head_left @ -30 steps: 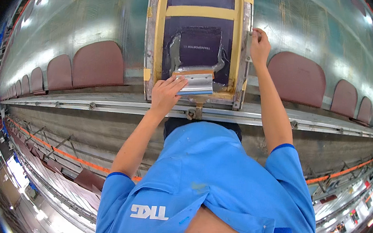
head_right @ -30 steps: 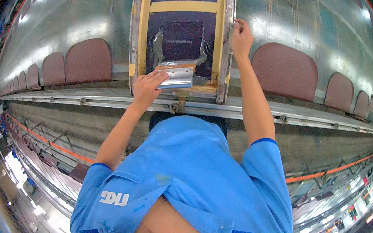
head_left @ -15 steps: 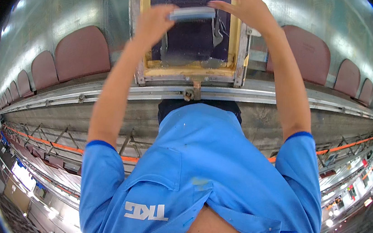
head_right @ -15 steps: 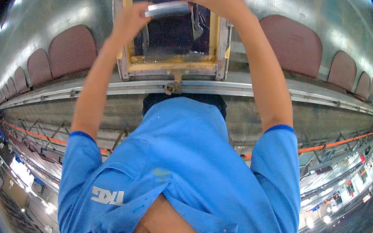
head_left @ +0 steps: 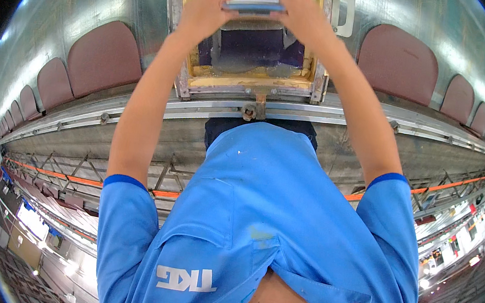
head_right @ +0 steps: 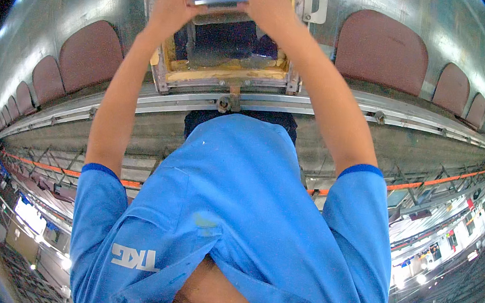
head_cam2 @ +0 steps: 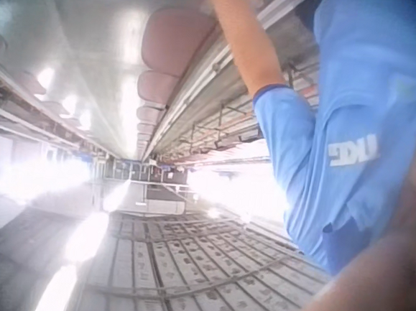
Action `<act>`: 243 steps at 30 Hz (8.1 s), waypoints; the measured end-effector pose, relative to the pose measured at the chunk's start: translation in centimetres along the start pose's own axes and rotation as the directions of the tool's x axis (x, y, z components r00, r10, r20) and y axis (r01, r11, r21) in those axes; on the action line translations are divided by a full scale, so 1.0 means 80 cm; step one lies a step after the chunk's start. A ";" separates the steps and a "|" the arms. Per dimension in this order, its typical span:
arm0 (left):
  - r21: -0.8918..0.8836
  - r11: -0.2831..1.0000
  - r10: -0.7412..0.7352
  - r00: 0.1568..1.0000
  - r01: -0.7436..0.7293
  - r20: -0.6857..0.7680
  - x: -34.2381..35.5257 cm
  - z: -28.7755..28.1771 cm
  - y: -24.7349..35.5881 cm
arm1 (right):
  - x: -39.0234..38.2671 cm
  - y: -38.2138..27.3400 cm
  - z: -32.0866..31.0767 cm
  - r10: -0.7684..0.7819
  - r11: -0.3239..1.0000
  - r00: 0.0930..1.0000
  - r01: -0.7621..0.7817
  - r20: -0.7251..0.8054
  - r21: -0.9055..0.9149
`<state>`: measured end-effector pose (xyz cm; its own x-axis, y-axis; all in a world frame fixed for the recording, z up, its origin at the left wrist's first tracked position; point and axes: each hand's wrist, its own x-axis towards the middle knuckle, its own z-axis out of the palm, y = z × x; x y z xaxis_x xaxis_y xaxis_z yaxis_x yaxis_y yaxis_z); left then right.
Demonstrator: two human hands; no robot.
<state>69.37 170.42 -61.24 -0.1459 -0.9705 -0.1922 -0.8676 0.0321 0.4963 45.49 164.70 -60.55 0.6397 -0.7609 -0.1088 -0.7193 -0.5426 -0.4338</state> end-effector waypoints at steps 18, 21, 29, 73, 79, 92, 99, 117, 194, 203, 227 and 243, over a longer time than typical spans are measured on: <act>-0.023 1.000 -0.017 0.988 0.014 -0.152 0.024 -0.004 -0.006 | 0.026 0.020 0.018 0.048 0.997 0.979 -0.037 -0.198 0.061; 0.014 0.996 0.085 0.964 -0.084 -0.253 0.058 -0.019 -0.006 | 0.050 0.023 0.001 0.043 0.997 0.971 -0.028 -0.235 0.067; 0.001 0.990 0.140 0.965 -0.143 -0.221 -0.054 0.037 0.021 | -0.077 -0.026 0.043 0.033 0.998 0.977 -0.021 -0.212 0.060; -0.023 0.999 -0.046 0.997 0.044 -0.062 -0.356 -0.185 -0.378 | 0.230 -0.353 0.223 0.580 0.740 0.635 -0.149 -0.511 0.656; 0.073 0.985 -0.164 0.985 0.159 0.060 -0.337 -0.177 -0.378 | 0.223 -0.350 0.247 0.612 0.624 0.690 -0.121 -0.387 0.772; 0.194 0.968 -0.166 0.986 0.157 0.031 -0.309 -0.185 -0.393 | 0.151 -0.309 0.223 0.341 0.330 0.925 0.048 -0.167 0.943; 0.231 0.959 -0.191 0.978 0.167 0.084 -0.299 -0.189 -0.379 | 0.141 -0.313 0.225 0.305 0.371 0.936 0.051 -0.173 0.927; 0.348 0.930 -0.183 0.971 0.120 0.153 -0.302 -0.202 -0.390 | 0.177 -0.304 0.217 0.615 0.430 0.710 0.063 -0.343 0.901; -0.113 0.979 -0.180 0.981 0.171 -0.067 -0.321 -0.217 -0.386 | 0.242 -0.333 0.219 0.581 0.208 0.807 -0.269 0.103 0.940; -0.051 0.923 0.379 0.924 -0.382 -0.057 -0.300 -0.181 -0.401 | 0.245 -0.357 0.227 0.766 0.548 0.566 -0.327 -0.305 0.770; -0.196 0.980 -0.071 0.967 0.022 -0.244 -0.428 -0.202 -0.438 | 0.241 -0.342 0.234 0.589 0.784 0.626 -0.286 -0.511 0.551; -0.094 0.971 0.198 0.957 -0.222 -0.213 -0.293 -0.185 -0.472 | 0.229 -0.339 0.188 0.277 0.955 0.865 -0.201 -0.418 0.217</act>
<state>112.62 188.37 -62.94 -0.2099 -0.9731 0.0946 -0.7651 0.2237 0.6038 80.78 170.86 -64.23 0.2408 -0.9573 0.1599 -0.7566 -0.2883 -0.5869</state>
